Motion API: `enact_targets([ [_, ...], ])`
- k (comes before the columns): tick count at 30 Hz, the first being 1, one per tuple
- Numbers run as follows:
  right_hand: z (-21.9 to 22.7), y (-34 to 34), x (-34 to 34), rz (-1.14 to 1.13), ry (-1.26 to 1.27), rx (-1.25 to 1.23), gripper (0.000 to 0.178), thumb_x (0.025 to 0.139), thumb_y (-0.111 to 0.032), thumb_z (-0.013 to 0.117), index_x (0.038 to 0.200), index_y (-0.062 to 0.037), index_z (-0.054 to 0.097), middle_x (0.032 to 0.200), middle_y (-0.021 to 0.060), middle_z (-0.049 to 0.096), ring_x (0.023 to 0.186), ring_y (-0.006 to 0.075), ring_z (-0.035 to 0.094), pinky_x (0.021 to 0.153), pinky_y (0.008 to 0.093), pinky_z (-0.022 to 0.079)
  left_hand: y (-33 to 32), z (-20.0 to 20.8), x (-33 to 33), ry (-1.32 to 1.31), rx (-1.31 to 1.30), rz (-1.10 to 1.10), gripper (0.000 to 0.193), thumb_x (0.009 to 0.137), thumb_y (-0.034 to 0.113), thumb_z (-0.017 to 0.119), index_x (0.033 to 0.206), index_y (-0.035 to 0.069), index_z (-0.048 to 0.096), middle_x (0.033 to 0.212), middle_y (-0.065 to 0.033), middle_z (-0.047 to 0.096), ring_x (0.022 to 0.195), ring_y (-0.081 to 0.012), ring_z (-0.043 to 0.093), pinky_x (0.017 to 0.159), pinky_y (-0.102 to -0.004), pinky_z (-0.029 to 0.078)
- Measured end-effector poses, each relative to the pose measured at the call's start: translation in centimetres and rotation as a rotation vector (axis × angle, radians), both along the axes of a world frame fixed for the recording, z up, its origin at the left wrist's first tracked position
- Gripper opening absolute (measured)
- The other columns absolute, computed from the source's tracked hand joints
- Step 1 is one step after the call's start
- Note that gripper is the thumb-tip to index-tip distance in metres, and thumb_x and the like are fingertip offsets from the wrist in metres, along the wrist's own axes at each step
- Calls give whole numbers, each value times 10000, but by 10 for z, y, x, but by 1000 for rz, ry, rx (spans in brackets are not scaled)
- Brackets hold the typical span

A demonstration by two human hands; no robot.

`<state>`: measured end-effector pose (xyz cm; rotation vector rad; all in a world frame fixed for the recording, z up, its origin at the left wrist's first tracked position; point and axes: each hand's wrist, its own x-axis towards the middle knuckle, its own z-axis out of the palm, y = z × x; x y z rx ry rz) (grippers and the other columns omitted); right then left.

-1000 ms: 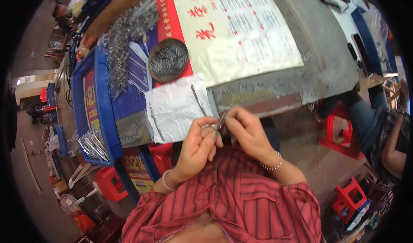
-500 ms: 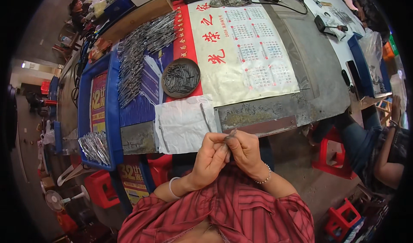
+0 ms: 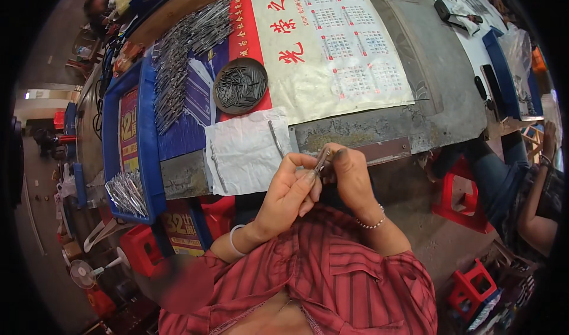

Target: Assembling small metal components by manually placing metal rings onto pins at a workbench.

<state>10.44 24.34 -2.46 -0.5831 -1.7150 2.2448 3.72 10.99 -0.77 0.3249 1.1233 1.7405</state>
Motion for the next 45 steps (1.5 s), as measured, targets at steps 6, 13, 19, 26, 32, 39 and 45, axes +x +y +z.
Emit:
enact_targets([
  [6,-1,20,0,325,79,203,417,953,-271,451,651,16,454,574,-8,417,525,93,357,482,250,312,1,2,-9,-113,-14,-154,128,966,155,407,1048,60,380,688,-26,472,475,-39,359,428,-164,297],
  [13,0,77,1,-533,228,-268,409,966,-279,355,600,-97,379,541,38,418,419,101,359,353,239,272,-11,15,-2,-146,-74,-267,103,949,118,436,1029,55,419,636,-2,415,502,-45,325,434,-173,258],
  [19,24,143,-19,-316,-37,180,416,959,-299,399,662,-29,510,555,28,484,448,79,425,413,217,353,-59,25,-31,8,-264,2,206,963,120,389,1123,25,477,709,-40,549,498,-41,421,455,-152,320],
  [26,12,246,-129,-195,-88,554,358,948,-307,439,732,-37,533,588,2,494,433,62,416,394,215,351,-79,19,-31,148,-233,196,150,965,155,419,1051,34,441,749,-60,566,559,-73,492,514,-174,395],
  [32,1,341,-204,-414,-155,590,261,882,-233,545,793,11,556,612,28,521,453,111,467,388,260,384,-80,15,-44,143,-293,192,132,961,129,419,1041,23,430,782,-72,567,605,-82,508,565,-183,420],
  [39,-10,433,-284,-506,-285,975,189,789,-149,579,899,3,603,747,126,622,627,226,613,530,348,493,-71,19,-55,150,-405,197,127,959,129,411,1021,22,437,753,-108,576,587,-124,526,552,-221,437],
  [45,-12,444,-330,-382,-239,1374,169,753,-114,589,887,-17,621,918,182,622,900,345,584,780,412,468,-53,30,-57,166,-485,227,145,955,183,446,1011,50,466,713,-39,542,577,-82,492,539,-193,409],
])
